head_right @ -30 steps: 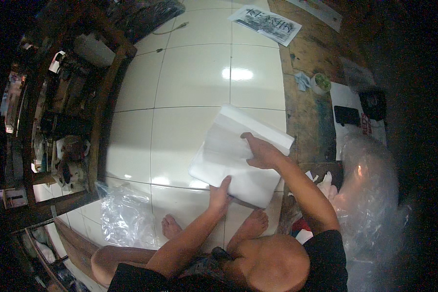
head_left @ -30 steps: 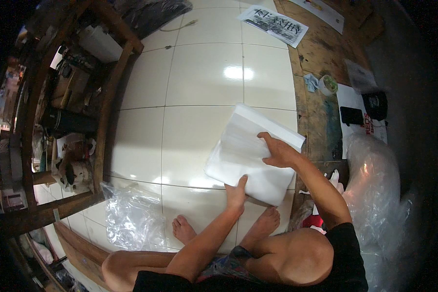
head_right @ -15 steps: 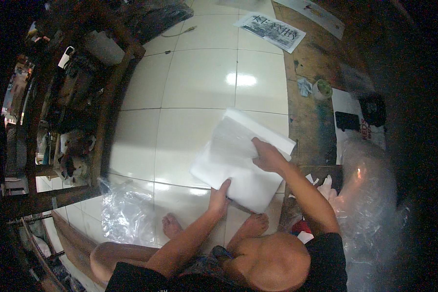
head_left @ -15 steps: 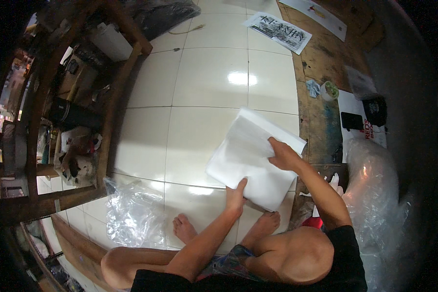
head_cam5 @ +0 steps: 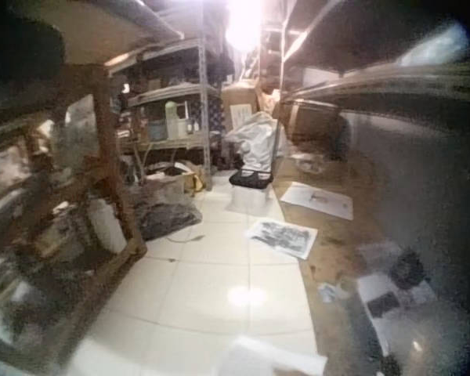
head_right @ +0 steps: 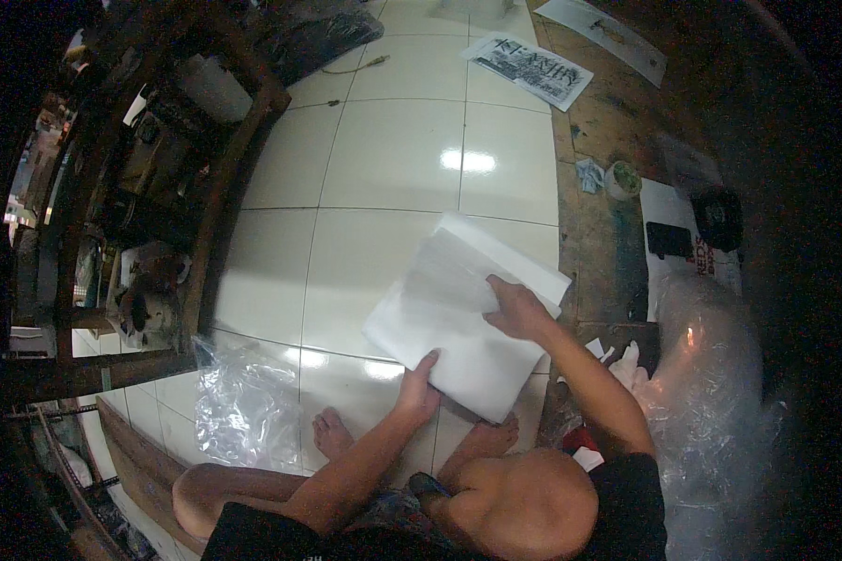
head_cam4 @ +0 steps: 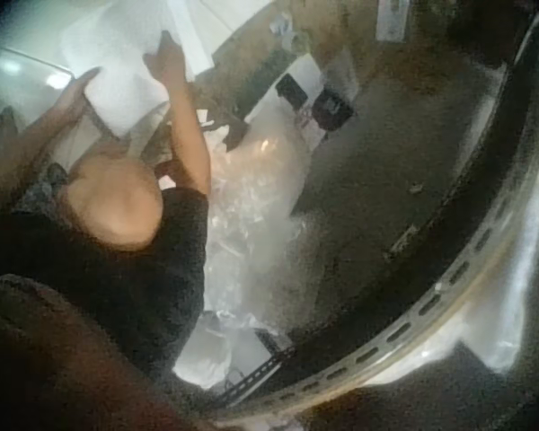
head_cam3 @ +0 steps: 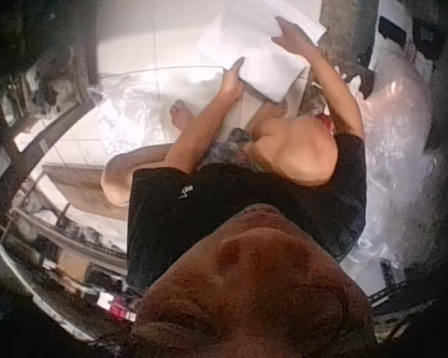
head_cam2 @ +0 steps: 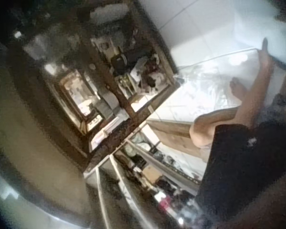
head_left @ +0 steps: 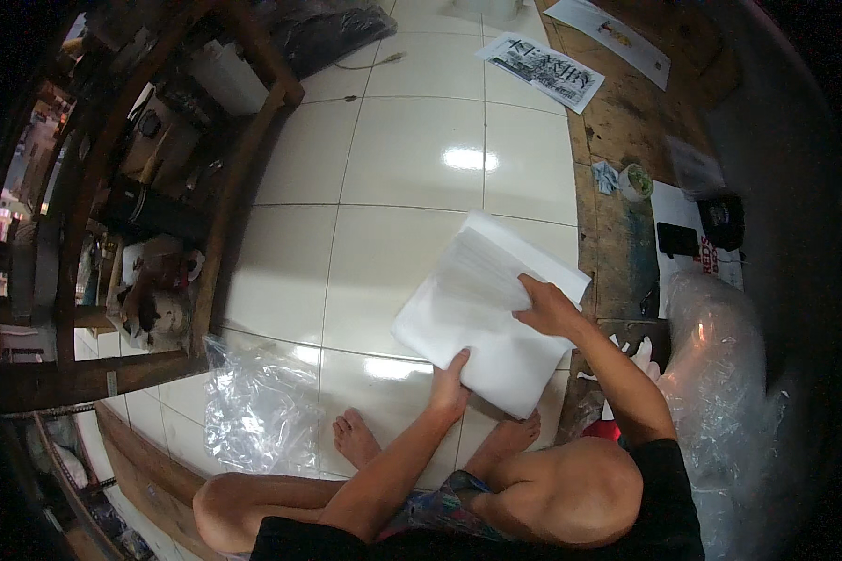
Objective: The person sits on the floor and repeatedly folds stacks of white tissue paper by hand. They place the folded stacks into clear plastic bags and set them aside, repeating the process with new stacks throughout the clip.
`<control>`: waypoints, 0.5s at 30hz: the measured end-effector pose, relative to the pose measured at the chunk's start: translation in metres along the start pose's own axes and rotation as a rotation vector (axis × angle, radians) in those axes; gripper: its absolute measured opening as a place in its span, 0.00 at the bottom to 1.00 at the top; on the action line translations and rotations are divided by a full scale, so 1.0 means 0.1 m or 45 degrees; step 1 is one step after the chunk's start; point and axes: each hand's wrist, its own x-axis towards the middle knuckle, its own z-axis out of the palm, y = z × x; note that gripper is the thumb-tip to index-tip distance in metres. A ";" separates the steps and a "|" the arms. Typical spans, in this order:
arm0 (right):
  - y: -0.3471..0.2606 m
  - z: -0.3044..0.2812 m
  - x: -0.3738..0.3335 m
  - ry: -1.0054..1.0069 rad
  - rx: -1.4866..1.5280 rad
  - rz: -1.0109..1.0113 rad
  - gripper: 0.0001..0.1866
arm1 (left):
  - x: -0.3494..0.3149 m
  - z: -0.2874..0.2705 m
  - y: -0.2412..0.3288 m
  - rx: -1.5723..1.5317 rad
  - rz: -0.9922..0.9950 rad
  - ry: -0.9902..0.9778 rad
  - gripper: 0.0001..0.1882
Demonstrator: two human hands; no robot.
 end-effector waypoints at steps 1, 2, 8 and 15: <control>-0.17 -0.07 -0.15 -0.015 0.032 0.007 0.23 | -0.01 -0.06 0.02 -0.059 -0.030 -0.001 0.29; -0.30 -0.11 -0.31 0.009 -0.006 -0.092 0.23 | -0.03 -0.12 0.04 -0.118 -0.065 -0.006 0.29; -1.03 -0.35 -0.92 -0.115 0.018 -0.452 0.24 | -0.18 -0.61 0.24 -0.331 -0.194 -0.214 0.29; -0.89 -0.39 -0.86 -0.132 0.355 -0.476 0.33 | -0.22 -0.66 0.69 0.038 -0.052 -0.367 0.32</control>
